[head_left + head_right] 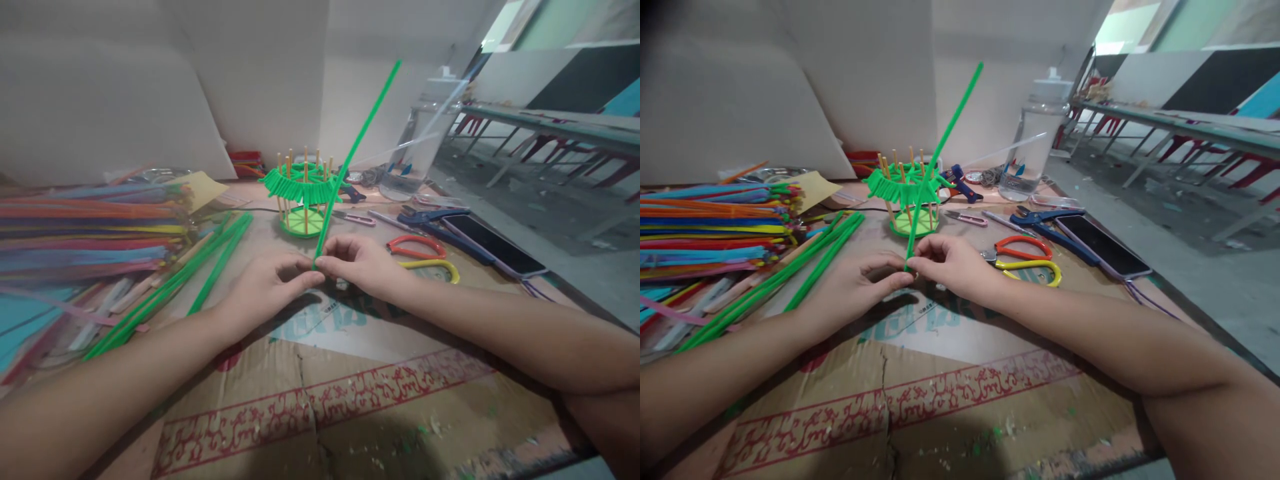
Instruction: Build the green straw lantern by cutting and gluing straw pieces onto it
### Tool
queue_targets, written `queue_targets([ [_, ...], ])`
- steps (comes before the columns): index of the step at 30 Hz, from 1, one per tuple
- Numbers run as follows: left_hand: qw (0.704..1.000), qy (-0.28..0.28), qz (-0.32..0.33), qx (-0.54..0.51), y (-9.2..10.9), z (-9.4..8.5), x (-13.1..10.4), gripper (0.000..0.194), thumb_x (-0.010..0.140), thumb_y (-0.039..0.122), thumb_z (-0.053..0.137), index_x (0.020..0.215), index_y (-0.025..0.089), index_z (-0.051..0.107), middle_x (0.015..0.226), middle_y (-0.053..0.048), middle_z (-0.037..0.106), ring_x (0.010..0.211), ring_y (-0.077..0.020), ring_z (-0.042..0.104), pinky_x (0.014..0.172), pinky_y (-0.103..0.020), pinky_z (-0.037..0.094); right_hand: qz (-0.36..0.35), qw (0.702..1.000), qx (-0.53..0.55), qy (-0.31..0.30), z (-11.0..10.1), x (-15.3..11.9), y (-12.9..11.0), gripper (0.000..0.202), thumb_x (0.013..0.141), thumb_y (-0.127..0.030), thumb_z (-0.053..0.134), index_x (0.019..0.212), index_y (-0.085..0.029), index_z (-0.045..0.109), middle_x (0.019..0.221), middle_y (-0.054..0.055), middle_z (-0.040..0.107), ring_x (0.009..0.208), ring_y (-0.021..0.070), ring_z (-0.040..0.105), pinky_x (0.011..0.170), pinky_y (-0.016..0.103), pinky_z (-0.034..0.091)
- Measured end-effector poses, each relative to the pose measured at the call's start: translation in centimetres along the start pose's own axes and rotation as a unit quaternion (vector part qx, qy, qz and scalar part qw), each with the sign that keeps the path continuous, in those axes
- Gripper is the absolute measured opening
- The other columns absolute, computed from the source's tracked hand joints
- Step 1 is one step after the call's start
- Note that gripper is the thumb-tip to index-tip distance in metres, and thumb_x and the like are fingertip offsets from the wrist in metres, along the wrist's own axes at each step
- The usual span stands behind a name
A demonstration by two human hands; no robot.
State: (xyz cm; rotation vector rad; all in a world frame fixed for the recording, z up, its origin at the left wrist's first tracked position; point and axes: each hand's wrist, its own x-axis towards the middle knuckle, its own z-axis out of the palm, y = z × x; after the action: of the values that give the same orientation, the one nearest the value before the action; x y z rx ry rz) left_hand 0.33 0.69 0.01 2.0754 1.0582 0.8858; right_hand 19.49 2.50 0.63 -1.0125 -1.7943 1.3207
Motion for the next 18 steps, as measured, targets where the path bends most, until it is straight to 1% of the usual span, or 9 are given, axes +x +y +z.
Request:
queue_targets([
  [4,1.0,-0.001,-0.008,0.021,0.1,0.0,0.1,0.028,0.093,0.036,0.054,0.08,0.019,0.071,0.076,0.002,0.072,0.072,-0.0133,0.064,0.068,-0.023,0.048,-0.028,0.999,-0.014,-0.021,-0.6,0.6,0.0,0.02,0.083,-0.037,0.062,0.082,-0.018,0.056,0.071,-0.002,0.06,0.063,0.0108,0.054,0.061,0.026,0.044],
  [6,1.0,0.007,-0.02,0.024,0.1,-0.1,0.1,0.029,0.093,0.037,0.054,0.079,0.018,0.07,0.075,0.001,0.071,0.072,-0.0137,0.063,0.067,-0.023,0.047,-0.066,0.995,-0.069,-0.04,-2.2,0.9,-0.9,0.02,0.085,-0.037,0.06,0.09,-0.018,0.058,0.08,0.001,0.064,0.071,0.0129,0.059,0.067,0.028,0.047],
  [7,0.999,0.012,-0.026,0.023,0.1,-0.1,0.1,0.029,0.093,0.038,0.054,0.079,0.018,0.069,0.075,0.001,0.07,0.072,-0.014,0.063,0.067,-0.024,0.047,-0.086,0.987,-0.128,-0.047,-3.4,0.8,-1.5,0.02,0.086,-0.036,0.06,0.094,-0.017,0.06,0.086,0.003,0.066,0.076,0.0144,0.061,0.069,0.029,0.048],
  [9,0.999,0.02,-0.034,0.023,0.0,-0.2,0.1,0.03,0.092,0.04,0.055,0.077,0.017,0.068,0.075,0.001,0.07,0.072,-0.0149,0.063,0.066,-0.024,0.046,-0.11,0.946,-0.3,-0.051,-6.3,0.2,-2.8,0.023,0.087,-0.035,0.06,0.101,-0.017,0.063,0.093,0.005,0.067,0.081,0.0173,0.062,0.071,0.03,0.047],
  [10,0.999,0.022,-0.035,0.024,-0.1,-0.3,0.1,0.031,0.091,0.042,0.055,0.077,0.017,0.068,0.075,0.0,0.07,0.073,-0.0153,0.063,0.067,-0.025,0.045,-0.099,0.921,-0.371,-0.062,-7.9,-0.3,-3.3,0.024,0.087,-0.035,0.06,0.103,-0.018,0.064,0.092,0.006,0.068,0.08,0.0182,0.062,0.07,0.03,0.046],
  [12,0.999,0.023,-0.033,0.028,-0.2,-0.5,0.1,0.033,0.09,0.044,0.056,0.076,0.018,0.068,0.075,0.0,0.069,0.074,-0.0158,0.062,0.068,-0.025,0.045,-0.041,0.88,-0.459,-0.114,-10.6,-1.4,-3.8,0.033,0.086,-0.039,0.061,0.112,-0.02,0.063,0.097,0.007,0.069,0.08,0.0205,0.063,0.068,0.031,0.046],
  [14,0.998,0.023,-0.04,0.032,-0.3,-0.8,0.1,0.034,0.09,0.047,0.056,0.077,0.018,0.068,0.075,0.001,0.068,0.074,-0.0157,0.062,0.068,-0.025,0.044,-0.003,0.847,-0.508,-0.156,-12.4,-2.3,-3.6,0.049,0.08,-0.043,0.068,0.124,-0.024,0.061,0.11,0.008,0.069,0.091,0.0251,0.065,0.073,0.033,0.048],
  [16,0.998,0.023,-0.045,0.027,-0.3,-1.1,0.1,0.034,0.09,0.048,0.056,0.077,0.019,0.069,0.074,0.002,0.068,0.072,-0.0149,0.061,0.067,-0.025,0.044,0.016,0.827,-0.53,-0.188,-13.4,-2.7,-3.0,0.062,0.075,-0.043,0.071,0.134,-0.028,0.057,0.119,0.008,0.068,0.101,0.0293,0.065,0.077,0.034,0.048],
  [18,0.998,0.024,-0.046,0.02,-0.2,-1.3,0.2,0.033,0.089,0.048,0.056,0.078,0.019,0.069,0.074,0.002,0.068,0.071,-0.0144,0.061,0.067,-0.025,0.044,0.019,0.818,-0.536,-0.21,-13.9,-2.7,-2.6,0.063,0.075,-0.041,0.071,0.136,-0.031,0.057,0.12,0.007,0.068,0.103,0.0297,0.065,0.079,0.034,0.049],
])
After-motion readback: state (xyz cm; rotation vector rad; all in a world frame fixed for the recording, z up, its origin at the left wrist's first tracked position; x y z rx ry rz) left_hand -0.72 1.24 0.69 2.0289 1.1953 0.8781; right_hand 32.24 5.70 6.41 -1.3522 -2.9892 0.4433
